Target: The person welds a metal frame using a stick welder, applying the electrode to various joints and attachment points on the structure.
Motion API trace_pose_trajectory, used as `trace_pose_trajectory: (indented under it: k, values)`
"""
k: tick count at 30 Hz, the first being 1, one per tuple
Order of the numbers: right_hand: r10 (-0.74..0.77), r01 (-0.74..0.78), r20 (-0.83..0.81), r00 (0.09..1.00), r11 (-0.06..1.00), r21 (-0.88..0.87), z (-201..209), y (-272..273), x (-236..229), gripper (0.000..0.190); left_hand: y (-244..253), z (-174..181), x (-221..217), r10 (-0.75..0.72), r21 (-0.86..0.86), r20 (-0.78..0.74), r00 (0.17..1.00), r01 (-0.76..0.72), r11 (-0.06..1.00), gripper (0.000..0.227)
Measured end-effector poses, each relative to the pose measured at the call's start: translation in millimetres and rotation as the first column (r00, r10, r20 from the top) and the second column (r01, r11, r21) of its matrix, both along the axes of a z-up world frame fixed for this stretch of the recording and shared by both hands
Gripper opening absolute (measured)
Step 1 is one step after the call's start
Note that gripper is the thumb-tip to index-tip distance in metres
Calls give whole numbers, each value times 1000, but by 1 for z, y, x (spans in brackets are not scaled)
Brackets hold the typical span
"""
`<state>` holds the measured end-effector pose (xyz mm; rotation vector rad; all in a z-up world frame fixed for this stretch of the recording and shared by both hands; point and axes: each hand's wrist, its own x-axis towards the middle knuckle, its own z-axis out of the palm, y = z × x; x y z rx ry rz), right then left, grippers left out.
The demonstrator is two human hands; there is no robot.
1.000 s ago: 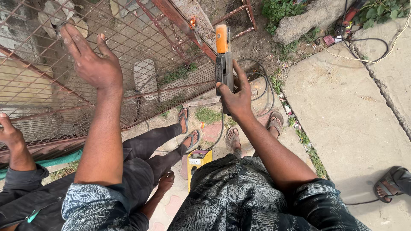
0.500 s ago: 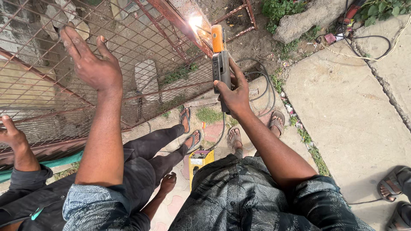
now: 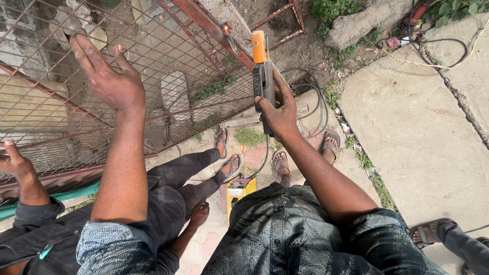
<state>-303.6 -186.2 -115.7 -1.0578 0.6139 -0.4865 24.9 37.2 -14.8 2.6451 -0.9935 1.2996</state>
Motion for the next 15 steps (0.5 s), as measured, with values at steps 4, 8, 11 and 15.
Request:
trace_pose_trajectory:
  k: [4,8,11,15]
  values:
    - [20,-19,-14,1000,999,43,1,-2,2,86,-1,-1,1,11,-23,-42,999,-12,1000,69]
    - [11,-12,17,1000,999,37,-2,-5,4,86,-4,4,-6,20,0,-18,1000,-20,1000,66]
    - [26,-26,-3,1000,996,85,-9,-2,3,87,-5,8,-13,39,21,-21,999,-38,999,66]
    - [-113,123,105,988,988,-93,-19,4,3,82,-8,13,-15,16,-19,-72,997,-17,1000,68]
